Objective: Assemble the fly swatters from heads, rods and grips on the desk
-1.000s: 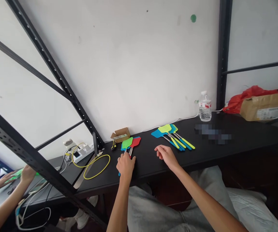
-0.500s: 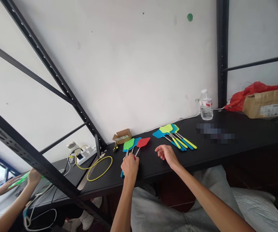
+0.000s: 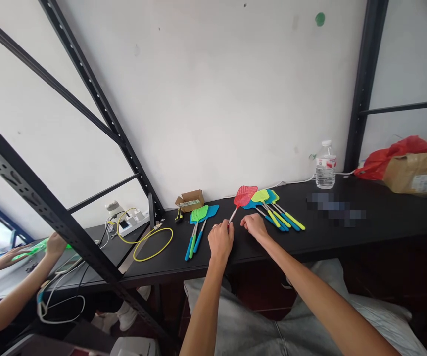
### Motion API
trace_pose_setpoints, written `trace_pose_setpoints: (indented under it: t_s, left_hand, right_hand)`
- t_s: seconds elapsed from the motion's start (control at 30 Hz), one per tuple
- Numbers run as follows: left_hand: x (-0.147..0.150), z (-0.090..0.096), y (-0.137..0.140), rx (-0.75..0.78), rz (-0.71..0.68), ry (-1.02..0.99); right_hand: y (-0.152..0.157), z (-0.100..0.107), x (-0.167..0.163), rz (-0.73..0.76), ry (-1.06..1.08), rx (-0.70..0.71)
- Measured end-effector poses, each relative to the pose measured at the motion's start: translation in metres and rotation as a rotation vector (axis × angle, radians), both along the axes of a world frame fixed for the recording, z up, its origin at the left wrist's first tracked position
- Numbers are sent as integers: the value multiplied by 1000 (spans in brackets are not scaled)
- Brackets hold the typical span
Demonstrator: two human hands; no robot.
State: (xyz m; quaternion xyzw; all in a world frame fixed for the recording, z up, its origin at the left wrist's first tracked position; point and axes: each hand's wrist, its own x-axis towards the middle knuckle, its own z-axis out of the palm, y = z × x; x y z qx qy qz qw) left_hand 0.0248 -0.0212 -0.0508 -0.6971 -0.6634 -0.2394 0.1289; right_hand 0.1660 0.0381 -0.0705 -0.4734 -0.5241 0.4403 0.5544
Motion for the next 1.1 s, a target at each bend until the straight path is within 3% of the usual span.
trace_pose_setpoints:
  t_s: [0.2,0.37,0.8,1.1]
  left_hand:
    - [-2,-1,-3,-3,-104,3]
    - [-2,1,-6,-43,-84,-54]
    - [-3,0,-9,-70,-170,-70]
    - [-1,-1,-6,-83,-114,-7]
  right_hand:
    - [-3,4,-2,142,174,6]
    - [-3,8,0,205,361,-2]
    - [2,4,7,123,544,-27]
    - [2,3,4,59,513,0]
